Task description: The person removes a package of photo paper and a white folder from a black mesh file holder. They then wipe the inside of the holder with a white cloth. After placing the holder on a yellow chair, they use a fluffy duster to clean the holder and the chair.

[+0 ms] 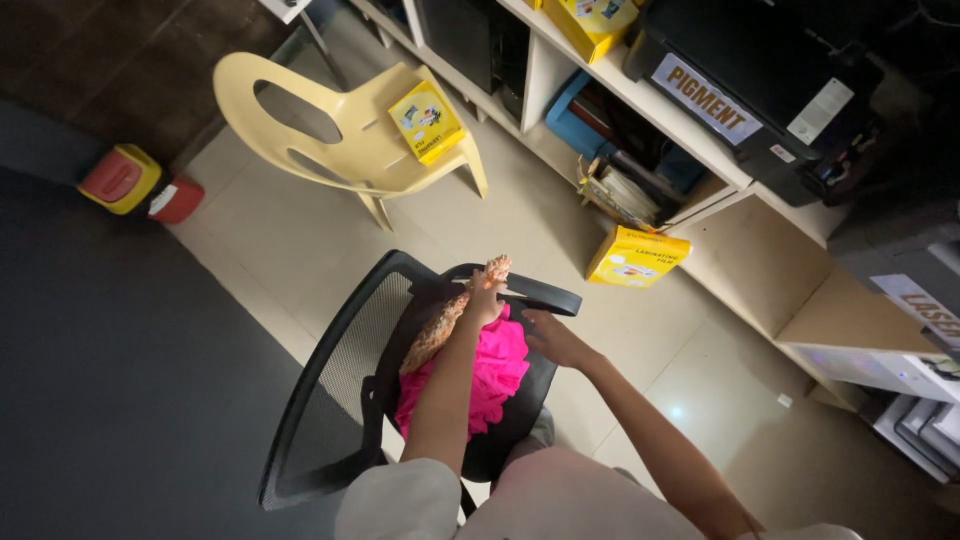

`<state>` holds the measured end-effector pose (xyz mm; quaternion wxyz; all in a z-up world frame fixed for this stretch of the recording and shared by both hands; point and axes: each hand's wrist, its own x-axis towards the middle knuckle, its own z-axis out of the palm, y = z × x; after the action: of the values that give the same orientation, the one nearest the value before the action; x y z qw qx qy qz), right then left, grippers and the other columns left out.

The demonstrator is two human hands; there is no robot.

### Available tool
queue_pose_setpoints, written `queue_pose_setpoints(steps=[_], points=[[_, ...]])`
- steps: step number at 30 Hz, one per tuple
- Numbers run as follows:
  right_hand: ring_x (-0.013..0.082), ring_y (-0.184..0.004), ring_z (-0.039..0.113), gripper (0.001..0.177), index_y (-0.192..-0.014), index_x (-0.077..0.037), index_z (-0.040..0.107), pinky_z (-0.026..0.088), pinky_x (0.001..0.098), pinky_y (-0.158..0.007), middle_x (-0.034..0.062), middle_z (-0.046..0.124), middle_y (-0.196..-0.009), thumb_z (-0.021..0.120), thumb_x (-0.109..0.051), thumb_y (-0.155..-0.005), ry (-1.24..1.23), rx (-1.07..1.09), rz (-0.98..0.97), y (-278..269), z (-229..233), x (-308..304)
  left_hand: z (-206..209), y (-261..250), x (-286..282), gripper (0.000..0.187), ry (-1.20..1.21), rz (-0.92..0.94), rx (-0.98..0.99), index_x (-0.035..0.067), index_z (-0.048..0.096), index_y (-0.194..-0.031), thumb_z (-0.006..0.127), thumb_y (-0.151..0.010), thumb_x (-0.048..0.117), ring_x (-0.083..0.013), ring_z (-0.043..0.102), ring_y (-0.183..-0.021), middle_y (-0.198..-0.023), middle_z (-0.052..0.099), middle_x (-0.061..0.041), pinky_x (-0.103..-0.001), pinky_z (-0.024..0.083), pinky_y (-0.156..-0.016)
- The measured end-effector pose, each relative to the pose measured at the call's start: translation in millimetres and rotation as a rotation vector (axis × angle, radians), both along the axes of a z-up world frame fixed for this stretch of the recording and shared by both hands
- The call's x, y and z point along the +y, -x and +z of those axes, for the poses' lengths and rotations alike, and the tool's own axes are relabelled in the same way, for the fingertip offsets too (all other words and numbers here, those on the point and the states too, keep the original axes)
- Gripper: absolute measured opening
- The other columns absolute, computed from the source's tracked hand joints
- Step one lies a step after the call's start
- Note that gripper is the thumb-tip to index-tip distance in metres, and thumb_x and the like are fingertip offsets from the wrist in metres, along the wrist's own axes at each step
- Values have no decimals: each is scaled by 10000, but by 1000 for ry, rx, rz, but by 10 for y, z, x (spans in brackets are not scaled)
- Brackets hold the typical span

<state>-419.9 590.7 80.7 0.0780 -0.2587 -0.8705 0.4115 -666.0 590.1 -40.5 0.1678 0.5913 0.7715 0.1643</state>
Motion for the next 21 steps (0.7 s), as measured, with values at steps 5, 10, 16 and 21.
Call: queue_pose_setpoints(steps=[5, 10, 16, 21], points=[[304, -1160, 636, 633, -1480, -47, 427, 545, 400, -973, 185, 525, -1419, 678, -199, -919, 132, 31, -48, 95, 7, 7, -122, 157, -29, 626, -255, 17, -110, 192, 658, -1342, 777, -733, 110, -457, 429, -1339, -1485, 419, -229, -502, 394, -1113], [283, -1163, 646, 617, -1474, -49, 434, 551, 389, -975, 174, 535, -1419, 684, -187, -926, 139, 57, -55, 37, -143, 67, 651, -88, -296, 282, -363, 196, -315, 101, 710, -1189, 661, -912, 91, -360, 646, -1129, -1330, 591, -171, -418, 542, -962], [255, -1191, 647, 547, -1457, -49, 453, 540, 382, -1013, 152, 597, -1355, 644, -168, -959, 273, 235, -77, 79, -190, 44, 1544, -562, -818, 207, -595, 276, -341, 12, 686, -1101, 661, -943, 144, -354, 669, -1068, -1227, 637, -177, -423, 563, -870], [216, -1208, 645, 472, -1407, -58, 469, 528, 369, -1023, 125, 624, -1320, 622, -166, -974, 375, 358, -74, 119, 546, -178, 2117, -907, -1232, 289, -787, 184, -267, -24, 687, -1158, 696, -948, 174, -363, 699, -1022, -1176, 682, -185, -419, 567, -864]])
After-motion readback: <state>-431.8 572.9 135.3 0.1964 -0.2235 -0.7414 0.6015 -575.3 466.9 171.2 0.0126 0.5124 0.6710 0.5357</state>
